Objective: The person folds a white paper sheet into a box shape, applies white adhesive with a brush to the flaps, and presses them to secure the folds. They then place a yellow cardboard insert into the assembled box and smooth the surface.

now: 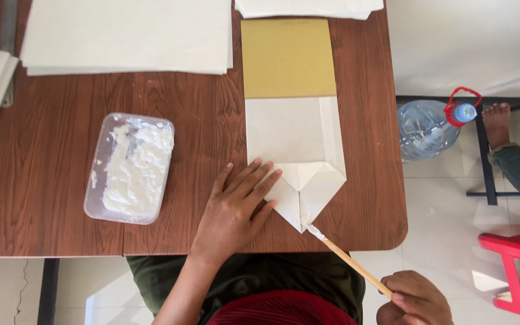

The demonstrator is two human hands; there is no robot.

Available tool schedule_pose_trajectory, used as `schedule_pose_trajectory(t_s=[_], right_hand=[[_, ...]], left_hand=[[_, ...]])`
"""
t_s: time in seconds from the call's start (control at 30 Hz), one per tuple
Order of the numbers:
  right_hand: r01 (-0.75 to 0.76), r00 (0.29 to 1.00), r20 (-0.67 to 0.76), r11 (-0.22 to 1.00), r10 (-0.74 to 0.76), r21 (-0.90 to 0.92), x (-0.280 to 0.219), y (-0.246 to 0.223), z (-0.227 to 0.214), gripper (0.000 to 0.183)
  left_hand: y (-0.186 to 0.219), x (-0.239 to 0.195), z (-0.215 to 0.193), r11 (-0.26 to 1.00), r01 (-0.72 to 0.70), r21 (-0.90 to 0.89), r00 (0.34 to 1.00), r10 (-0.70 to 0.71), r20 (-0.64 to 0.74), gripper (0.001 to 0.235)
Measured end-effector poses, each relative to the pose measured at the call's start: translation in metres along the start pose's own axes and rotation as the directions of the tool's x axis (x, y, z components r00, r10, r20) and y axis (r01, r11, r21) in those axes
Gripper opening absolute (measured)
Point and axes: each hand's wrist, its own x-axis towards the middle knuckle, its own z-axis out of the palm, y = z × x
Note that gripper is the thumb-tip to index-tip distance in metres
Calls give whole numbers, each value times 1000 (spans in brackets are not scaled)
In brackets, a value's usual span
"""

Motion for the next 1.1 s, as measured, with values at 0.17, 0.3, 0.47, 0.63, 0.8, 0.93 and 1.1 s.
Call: schedule_pose_trajectory(t_s=[0.17,0.3,0.47,0.63,0.8,0.93,1.1], right_hand=[[-201,971,-112,975,212,99,-1,-19,-15,14],[-64,986,-150,997,68,32,15,-11,8,14],[48,995,-92,988,-34,150,-5,30,9,37],[-125,986,116,990,117,59,8,-16,-25,23],[-660,742,114,693,660,290,-8,-31,-52,21],[-137,978,-165,989,126,-57,22,-16,19,24],[-54,994,-89,996,60,74,5,-5,5,18]], left_hand=[[2,1,-1,1000,4,8,1000,-4,-8,44],[1,-1,0,1000,13,6,1000,-13,11,46],[1,1,-2,1000,7,-1,1000,-7,12,45],[2,3,-3,1000,13,-11,1000,-13,18,42],[2,3,-3,1000,12,-16,1000,-12,14,40],[1,4,-2,1000,13,-17,1000,-13,12,39],[2,3,-3,999,20,-27,1000,-20,11,39]])
